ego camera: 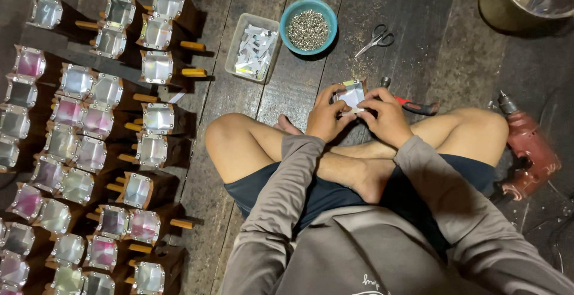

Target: The person attaches small metal plates to wooden components by inserting small screws and using a hammer or a power drill.

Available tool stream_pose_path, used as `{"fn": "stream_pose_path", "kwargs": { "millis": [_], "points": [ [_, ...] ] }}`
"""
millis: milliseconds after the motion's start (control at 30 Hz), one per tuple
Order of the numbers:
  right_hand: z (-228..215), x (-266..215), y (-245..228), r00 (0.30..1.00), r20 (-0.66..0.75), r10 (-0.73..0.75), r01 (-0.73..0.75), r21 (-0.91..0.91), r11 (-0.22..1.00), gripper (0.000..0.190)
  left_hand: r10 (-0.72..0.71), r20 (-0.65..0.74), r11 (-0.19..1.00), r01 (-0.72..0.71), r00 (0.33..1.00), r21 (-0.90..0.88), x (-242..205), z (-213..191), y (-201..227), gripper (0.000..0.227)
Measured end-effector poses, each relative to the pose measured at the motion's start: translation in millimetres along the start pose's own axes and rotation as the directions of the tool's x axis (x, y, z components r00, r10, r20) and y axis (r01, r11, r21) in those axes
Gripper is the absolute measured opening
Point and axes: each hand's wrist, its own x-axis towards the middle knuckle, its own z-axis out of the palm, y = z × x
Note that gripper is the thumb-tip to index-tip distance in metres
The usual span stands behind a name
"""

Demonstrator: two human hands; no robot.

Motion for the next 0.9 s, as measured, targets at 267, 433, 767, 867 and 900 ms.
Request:
{"fn": "stream_pose_path", "kwargs": {
  "millis": [267,433,767,867,900],
  "points": [
    [-10.8,3.5,-3.8,0.999,0.014,0.038,-0.039,0.051,0.998,0.018,0.026,-0.021,0.999,-0.025,0.999,0.027,2.0,5.5,-3.3,0.027],
    [-12.4,5.4,-3.7,0.997,0.029,0.066,-0.067,0.038,0.997,0.017,0.062,-0.054,0.998,-0.061,0.997,0.025,2.1,9.3,-3.6,0.03],
    [-11.4,6.7,-6.8,0.996,0.068,0.05,-0.049,-0.014,0.999,0.018,0.12,-0.059,0.99,-0.124,0.991,-0.068,3.5,1.7,-0.7,0.022],
    [-11.0,5.0,-9.1,0.997,0.06,0.054,-0.054,0.001,0.999,0.018,0.144,-0.067,0.985,-0.15,0.987,-0.086,4.1,3.4,-4.5,0.02],
    [-10.7,4.9,-9.8,0.997,0.052,0.058,-0.059,0.009,0.998,0.018,0.156,-0.066,0.983,-0.161,0.986,-0.083,5.1,3.4,-5.4,0.02]
  ]
}}
